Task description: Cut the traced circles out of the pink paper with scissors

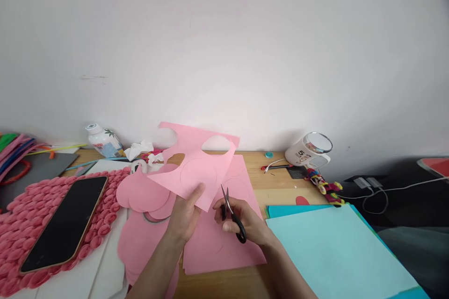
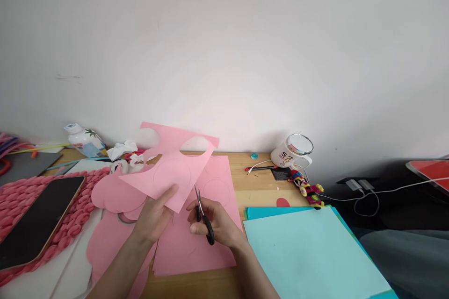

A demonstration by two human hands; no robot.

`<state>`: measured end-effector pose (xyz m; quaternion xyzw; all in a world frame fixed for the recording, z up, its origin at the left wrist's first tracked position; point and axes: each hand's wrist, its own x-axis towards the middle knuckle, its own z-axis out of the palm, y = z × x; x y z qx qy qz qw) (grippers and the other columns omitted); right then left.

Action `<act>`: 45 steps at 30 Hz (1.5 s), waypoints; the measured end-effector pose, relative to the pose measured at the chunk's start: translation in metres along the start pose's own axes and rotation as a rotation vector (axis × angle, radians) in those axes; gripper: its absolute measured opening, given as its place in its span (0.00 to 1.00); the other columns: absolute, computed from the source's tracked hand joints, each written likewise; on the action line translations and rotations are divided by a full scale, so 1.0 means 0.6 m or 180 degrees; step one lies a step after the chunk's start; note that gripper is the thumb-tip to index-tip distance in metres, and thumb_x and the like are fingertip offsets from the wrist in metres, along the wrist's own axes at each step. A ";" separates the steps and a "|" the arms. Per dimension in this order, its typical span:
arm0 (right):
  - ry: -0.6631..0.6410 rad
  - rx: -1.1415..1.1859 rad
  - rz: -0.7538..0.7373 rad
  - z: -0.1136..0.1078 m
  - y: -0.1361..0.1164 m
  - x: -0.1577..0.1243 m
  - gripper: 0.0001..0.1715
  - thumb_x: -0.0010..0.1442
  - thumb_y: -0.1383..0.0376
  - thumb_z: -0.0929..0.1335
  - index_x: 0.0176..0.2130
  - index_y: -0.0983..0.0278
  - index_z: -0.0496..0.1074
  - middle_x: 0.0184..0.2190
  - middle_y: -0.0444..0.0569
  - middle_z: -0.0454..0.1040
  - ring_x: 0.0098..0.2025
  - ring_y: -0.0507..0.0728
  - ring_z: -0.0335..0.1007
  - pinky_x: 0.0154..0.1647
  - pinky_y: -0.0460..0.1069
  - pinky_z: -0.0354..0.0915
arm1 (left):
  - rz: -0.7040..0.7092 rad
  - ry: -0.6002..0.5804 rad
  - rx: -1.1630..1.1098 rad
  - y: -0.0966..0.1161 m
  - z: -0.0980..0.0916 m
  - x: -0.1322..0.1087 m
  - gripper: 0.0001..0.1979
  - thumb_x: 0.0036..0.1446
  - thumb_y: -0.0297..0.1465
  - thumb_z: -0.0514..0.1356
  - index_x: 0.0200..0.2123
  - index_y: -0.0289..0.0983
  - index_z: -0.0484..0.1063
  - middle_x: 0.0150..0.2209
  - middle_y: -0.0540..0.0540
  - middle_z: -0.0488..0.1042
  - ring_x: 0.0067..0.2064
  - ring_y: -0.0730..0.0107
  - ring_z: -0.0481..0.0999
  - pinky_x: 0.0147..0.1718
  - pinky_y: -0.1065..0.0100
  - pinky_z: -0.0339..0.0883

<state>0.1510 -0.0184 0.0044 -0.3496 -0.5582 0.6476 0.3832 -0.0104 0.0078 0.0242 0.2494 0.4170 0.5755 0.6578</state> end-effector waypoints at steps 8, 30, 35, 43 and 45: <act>0.0155 0.0009 0.0001 0.023 0.001 0.007 0.24 0.41 0.49 0.74 0.30 0.63 0.70 0.26 0.45 0.68 0.30 0.55 0.62 0.31 0.48 0.61 | 0.0320 0.0029 0.0389 -0.024 -0.005 -0.003 0.26 0.45 0.34 0.66 0.50 0.37 0.68 0.45 0.43 0.76 0.49 0.58 0.73 0.47 0.61 0.68; 0.0832 0.0504 0.0162 0.055 0.029 0.040 0.26 0.41 0.51 0.75 0.31 0.63 0.63 0.18 0.38 0.64 0.19 0.49 0.57 0.20 0.44 0.53 | 0.0507 0.0315 0.0965 -0.022 -0.028 0.004 0.25 0.42 0.38 0.67 0.45 0.35 0.72 0.41 0.43 0.77 0.47 0.55 0.74 0.48 0.59 0.68; 0.0669 0.0808 -0.0099 0.044 0.024 0.032 0.30 0.38 0.53 0.77 0.34 0.63 0.64 0.21 0.37 0.59 0.22 0.48 0.50 0.21 0.43 0.47 | 0.0399 0.0048 0.1151 -0.029 -0.030 -0.002 0.24 0.43 0.36 0.66 0.46 0.36 0.72 0.43 0.42 0.77 0.49 0.55 0.73 0.51 0.59 0.66; 0.0747 0.0766 -0.0096 0.044 0.030 0.032 0.27 0.38 0.56 0.78 0.30 0.64 0.63 0.19 0.36 0.56 0.21 0.47 0.49 0.20 0.43 0.47 | 0.0291 0.0048 0.1087 -0.029 -0.033 0.000 0.23 0.42 0.39 0.66 0.43 0.37 0.74 0.41 0.43 0.78 0.48 0.55 0.74 0.49 0.58 0.68; 0.0813 0.0677 0.0022 0.045 0.033 0.031 0.26 0.40 0.55 0.77 0.28 0.64 0.62 0.18 0.36 0.58 0.20 0.47 0.50 0.20 0.43 0.48 | 0.0241 -0.0026 0.1046 -0.026 -0.033 0.001 0.22 0.42 0.39 0.67 0.41 0.36 0.75 0.39 0.43 0.78 0.46 0.54 0.75 0.48 0.58 0.69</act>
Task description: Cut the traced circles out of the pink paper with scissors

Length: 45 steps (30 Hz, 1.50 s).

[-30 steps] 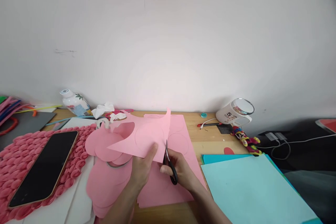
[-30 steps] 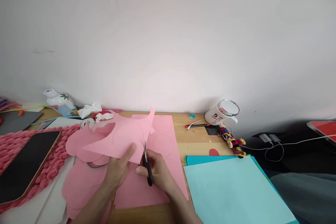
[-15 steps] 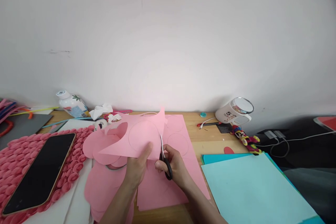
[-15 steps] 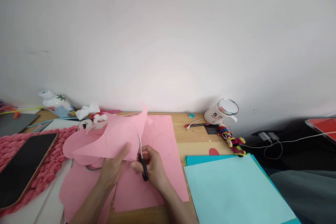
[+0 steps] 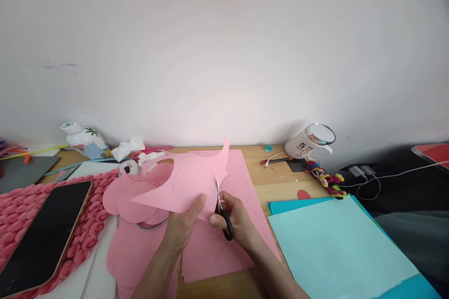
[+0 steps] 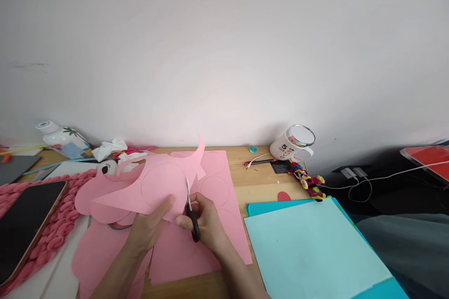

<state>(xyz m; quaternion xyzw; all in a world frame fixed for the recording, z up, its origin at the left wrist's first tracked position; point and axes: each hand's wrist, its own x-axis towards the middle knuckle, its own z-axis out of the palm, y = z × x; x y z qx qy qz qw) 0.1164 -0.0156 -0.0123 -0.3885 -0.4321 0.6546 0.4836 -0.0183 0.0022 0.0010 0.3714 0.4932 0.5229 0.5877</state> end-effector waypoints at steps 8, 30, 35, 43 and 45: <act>-0.0116 0.0168 -0.0034 -0.001 -0.010 0.000 0.29 0.37 0.56 0.78 0.32 0.63 0.62 0.21 0.37 0.59 0.23 0.47 0.52 0.21 0.43 0.48 | 0.0002 -0.0129 0.0031 0.009 0.001 -0.003 0.26 0.39 0.35 0.68 0.44 0.33 0.73 0.36 0.42 0.79 0.45 0.54 0.75 0.46 0.59 0.70; 0.0070 -0.0035 -0.0120 0.010 -0.003 -0.003 0.25 0.44 0.53 0.75 0.30 0.63 0.60 0.20 0.37 0.58 0.23 0.48 0.49 0.22 0.44 0.48 | 0.0485 0.0143 0.0216 -0.005 0.000 0.002 0.26 0.43 0.34 0.67 0.47 0.35 0.70 0.43 0.42 0.76 0.47 0.57 0.74 0.46 0.62 0.69; 0.0142 -0.0127 -0.0170 0.013 -0.016 -0.004 0.30 0.40 0.50 0.76 0.30 0.62 0.59 0.20 0.36 0.55 0.23 0.48 0.45 0.21 0.44 0.45 | 0.0498 0.0185 0.0435 0.001 0.008 -0.005 0.28 0.43 0.37 0.66 0.49 0.35 0.69 0.44 0.40 0.76 0.50 0.53 0.72 0.48 0.57 0.67; 0.0121 -0.0136 -0.0156 0.014 -0.021 -0.006 0.31 0.39 0.46 0.74 0.31 0.62 0.59 0.20 0.37 0.53 0.23 0.49 0.45 0.21 0.44 0.47 | 0.0456 0.0166 0.0455 0.008 0.011 -0.007 0.26 0.44 0.38 0.65 0.47 0.35 0.69 0.43 0.41 0.76 0.51 0.53 0.71 0.49 0.58 0.66; 0.0111 -0.0132 -0.0174 0.014 -0.019 -0.006 0.31 0.40 0.46 0.74 0.31 0.62 0.60 0.21 0.37 0.53 0.23 0.49 0.46 0.21 0.45 0.48 | 0.0461 0.0170 0.0474 0.009 0.011 -0.007 0.26 0.44 0.38 0.66 0.47 0.35 0.69 0.43 0.41 0.76 0.50 0.53 0.72 0.49 0.57 0.66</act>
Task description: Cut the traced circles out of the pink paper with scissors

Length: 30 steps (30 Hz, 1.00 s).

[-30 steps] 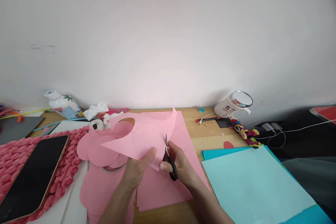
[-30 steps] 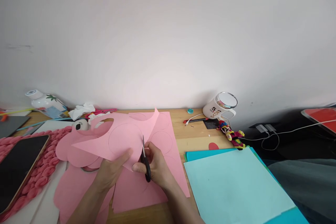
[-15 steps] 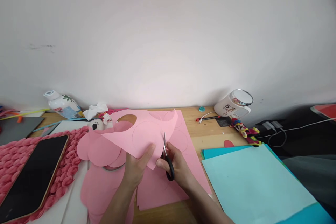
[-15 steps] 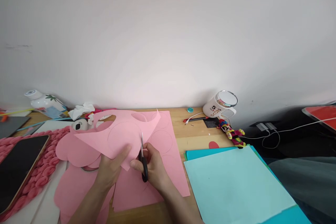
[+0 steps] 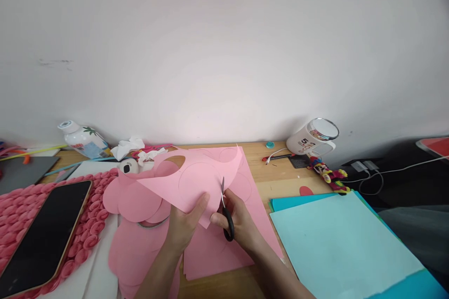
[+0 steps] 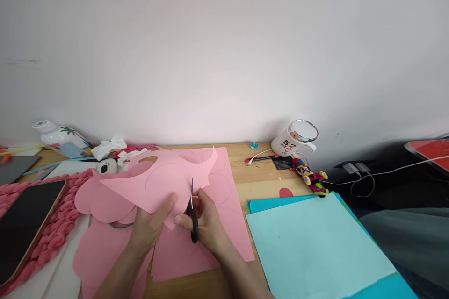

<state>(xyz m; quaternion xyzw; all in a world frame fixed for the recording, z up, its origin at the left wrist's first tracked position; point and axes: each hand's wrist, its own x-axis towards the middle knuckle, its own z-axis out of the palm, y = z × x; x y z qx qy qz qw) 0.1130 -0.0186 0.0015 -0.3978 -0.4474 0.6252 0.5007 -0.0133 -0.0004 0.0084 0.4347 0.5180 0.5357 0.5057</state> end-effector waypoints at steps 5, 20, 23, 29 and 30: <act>-0.0061 0.0070 -0.0021 -0.001 0.004 -0.001 0.29 0.42 0.48 0.74 0.34 0.62 0.62 0.22 0.39 0.59 0.23 0.49 0.49 0.22 0.45 0.48 | 0.0004 0.0027 0.0009 -0.002 0.000 0.000 0.28 0.43 0.39 0.66 0.48 0.35 0.69 0.43 0.40 0.76 0.49 0.53 0.72 0.47 0.58 0.67; 0.0050 -0.0192 0.0054 -0.001 0.003 -0.001 0.29 0.43 0.45 0.72 0.30 0.62 0.61 0.19 0.38 0.56 0.22 0.49 0.46 0.21 0.45 0.46 | -0.0036 0.0039 0.0016 -0.001 0.000 0.000 0.24 0.44 0.37 0.65 0.46 0.34 0.70 0.42 0.41 0.76 0.49 0.54 0.72 0.49 0.58 0.67; 0.0059 -0.0218 0.0097 -0.001 0.003 -0.001 0.29 0.43 0.44 0.72 0.29 0.62 0.61 0.19 0.38 0.56 0.22 0.49 0.48 0.21 0.45 0.47 | -0.0023 0.0086 0.0042 -0.002 0.000 -0.001 0.24 0.44 0.37 0.65 0.45 0.34 0.71 0.41 0.41 0.76 0.49 0.53 0.73 0.48 0.57 0.67; 0.0085 -0.0190 0.0123 -0.001 0.006 -0.001 0.28 0.43 0.46 0.73 0.28 0.62 0.59 0.19 0.37 0.55 0.22 0.49 0.47 0.21 0.45 0.46 | 0.0025 0.0012 0.0049 -0.002 0.000 0.001 0.25 0.45 0.38 0.65 0.47 0.33 0.70 0.40 0.40 0.77 0.46 0.53 0.74 0.47 0.57 0.68; 0.0079 -0.0163 0.0112 -0.002 0.006 -0.001 0.29 0.43 0.46 0.73 0.28 0.62 0.58 0.19 0.37 0.54 0.22 0.49 0.46 0.21 0.45 0.45 | 0.0045 0.0008 0.0059 -0.002 0.000 0.001 0.26 0.45 0.38 0.65 0.47 0.34 0.70 0.40 0.40 0.77 0.47 0.53 0.74 0.47 0.57 0.68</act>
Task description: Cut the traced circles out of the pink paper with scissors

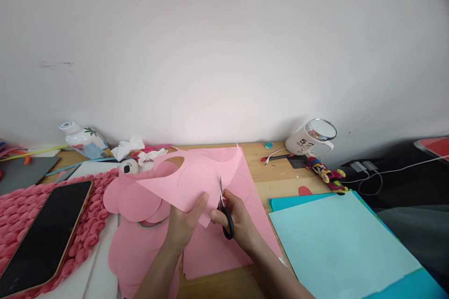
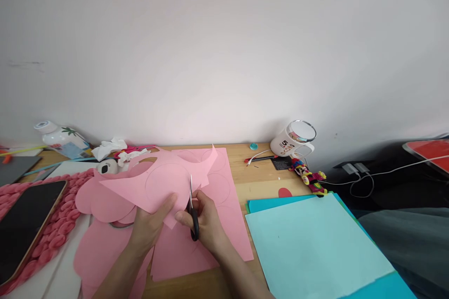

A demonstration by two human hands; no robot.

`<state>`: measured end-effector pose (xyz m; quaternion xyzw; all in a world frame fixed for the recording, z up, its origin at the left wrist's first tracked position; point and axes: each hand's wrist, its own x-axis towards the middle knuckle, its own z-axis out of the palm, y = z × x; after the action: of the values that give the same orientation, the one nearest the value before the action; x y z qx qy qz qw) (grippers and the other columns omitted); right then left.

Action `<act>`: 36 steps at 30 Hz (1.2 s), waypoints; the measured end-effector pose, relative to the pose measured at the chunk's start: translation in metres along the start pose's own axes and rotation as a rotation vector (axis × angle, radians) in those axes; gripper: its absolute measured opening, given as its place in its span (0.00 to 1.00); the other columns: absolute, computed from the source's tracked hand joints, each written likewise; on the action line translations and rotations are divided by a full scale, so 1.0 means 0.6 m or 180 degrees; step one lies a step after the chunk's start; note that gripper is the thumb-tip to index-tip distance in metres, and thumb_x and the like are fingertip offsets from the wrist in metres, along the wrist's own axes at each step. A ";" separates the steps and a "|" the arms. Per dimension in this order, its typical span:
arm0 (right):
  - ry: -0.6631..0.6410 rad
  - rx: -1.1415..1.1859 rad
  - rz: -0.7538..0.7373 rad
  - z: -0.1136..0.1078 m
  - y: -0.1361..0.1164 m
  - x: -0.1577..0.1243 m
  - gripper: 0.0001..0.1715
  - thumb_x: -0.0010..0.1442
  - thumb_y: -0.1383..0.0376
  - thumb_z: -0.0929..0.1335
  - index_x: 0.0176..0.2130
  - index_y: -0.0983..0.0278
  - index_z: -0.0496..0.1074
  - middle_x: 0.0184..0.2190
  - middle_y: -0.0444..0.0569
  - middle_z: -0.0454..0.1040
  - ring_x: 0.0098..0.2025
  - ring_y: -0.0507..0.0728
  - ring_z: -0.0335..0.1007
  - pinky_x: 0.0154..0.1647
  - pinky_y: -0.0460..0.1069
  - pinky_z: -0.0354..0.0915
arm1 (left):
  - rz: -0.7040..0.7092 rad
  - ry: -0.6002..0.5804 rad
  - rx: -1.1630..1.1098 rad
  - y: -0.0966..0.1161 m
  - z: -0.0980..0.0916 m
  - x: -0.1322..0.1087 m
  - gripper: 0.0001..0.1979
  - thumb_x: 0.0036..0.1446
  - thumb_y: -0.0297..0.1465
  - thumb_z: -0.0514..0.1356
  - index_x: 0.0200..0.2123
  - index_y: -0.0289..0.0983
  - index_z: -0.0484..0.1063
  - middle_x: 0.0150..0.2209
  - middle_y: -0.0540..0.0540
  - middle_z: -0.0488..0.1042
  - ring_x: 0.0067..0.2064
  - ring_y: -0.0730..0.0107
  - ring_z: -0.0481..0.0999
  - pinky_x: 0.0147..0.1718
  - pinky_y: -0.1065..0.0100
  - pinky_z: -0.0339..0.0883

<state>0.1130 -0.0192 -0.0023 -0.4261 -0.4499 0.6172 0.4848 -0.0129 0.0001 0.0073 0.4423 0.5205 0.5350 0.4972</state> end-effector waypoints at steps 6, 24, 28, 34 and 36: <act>0.0039 0.0065 -0.0087 0.000 -0.001 0.002 0.30 0.41 0.45 0.74 0.29 0.61 0.59 0.20 0.38 0.58 0.23 0.49 0.47 0.21 0.45 0.46 | -0.0034 0.0070 0.0077 -0.004 -0.001 -0.001 0.26 0.42 0.37 0.66 0.46 0.34 0.71 0.40 0.41 0.77 0.51 0.51 0.71 0.51 0.55 0.65; 0.0051 0.0039 -0.0066 0.001 -0.001 0.002 0.28 0.42 0.47 0.74 0.28 0.62 0.59 0.18 0.36 0.53 0.21 0.48 0.44 0.20 0.44 0.44 | -0.0019 0.0079 0.0102 -0.003 -0.002 -0.001 0.27 0.42 0.39 0.66 0.46 0.34 0.70 0.40 0.41 0.77 0.50 0.52 0.72 0.51 0.55 0.64; 0.0069 0.0002 -0.0023 0.000 -0.002 0.001 0.28 0.42 0.46 0.73 0.27 0.62 0.59 0.18 0.36 0.53 0.21 0.48 0.44 0.20 0.44 0.44 | -0.0064 0.0091 0.0058 -0.001 -0.001 -0.001 0.26 0.42 0.39 0.66 0.45 0.34 0.71 0.40 0.41 0.77 0.49 0.52 0.72 0.50 0.57 0.65; 0.0106 -0.0053 -0.0003 0.000 -0.003 0.001 0.28 0.41 0.45 0.73 0.27 0.62 0.60 0.18 0.37 0.55 0.21 0.48 0.46 0.20 0.44 0.46 | -0.0073 0.0058 0.0084 -0.007 -0.004 0.001 0.26 0.43 0.39 0.66 0.45 0.33 0.70 0.42 0.40 0.76 0.49 0.53 0.72 0.49 0.58 0.66; 0.0123 -0.0102 0.0014 0.000 -0.003 0.001 0.28 0.41 0.45 0.73 0.27 0.62 0.61 0.18 0.37 0.55 0.21 0.49 0.47 0.20 0.45 0.46 | -0.0073 0.0016 0.0092 -0.011 -0.007 0.003 0.26 0.44 0.38 0.66 0.46 0.33 0.70 0.42 0.41 0.76 0.49 0.54 0.73 0.48 0.58 0.66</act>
<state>0.1134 -0.0187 -0.0008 -0.4466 -0.4494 0.6027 0.4851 -0.0170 0.0011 0.0002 0.4420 0.5345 0.5229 0.4955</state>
